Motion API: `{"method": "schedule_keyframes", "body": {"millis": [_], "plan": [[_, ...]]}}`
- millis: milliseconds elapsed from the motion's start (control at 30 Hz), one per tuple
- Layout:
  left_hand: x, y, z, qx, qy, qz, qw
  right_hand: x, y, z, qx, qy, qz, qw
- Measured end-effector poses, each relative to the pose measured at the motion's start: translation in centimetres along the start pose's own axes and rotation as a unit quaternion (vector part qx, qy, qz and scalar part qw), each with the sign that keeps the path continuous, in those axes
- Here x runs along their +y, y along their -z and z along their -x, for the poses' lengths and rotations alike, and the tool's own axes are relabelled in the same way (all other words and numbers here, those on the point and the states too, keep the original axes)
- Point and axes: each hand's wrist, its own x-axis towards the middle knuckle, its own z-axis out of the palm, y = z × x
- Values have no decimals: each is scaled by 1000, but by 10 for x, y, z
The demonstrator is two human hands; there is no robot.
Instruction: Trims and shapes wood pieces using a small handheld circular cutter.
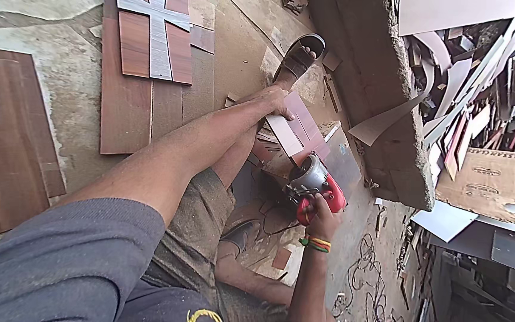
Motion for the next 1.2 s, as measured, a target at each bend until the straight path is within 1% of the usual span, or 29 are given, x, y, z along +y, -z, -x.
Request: {"method": "schedule_keyframes", "body": {"millis": [867,1200], "plan": [[0,1,1,0,0,23,1000,-4,-3,-4,0,12,-3,1000],[-1,0,-1,6,-2,4,1000,-6,-2,-7,-2,5,7,1000]]}}
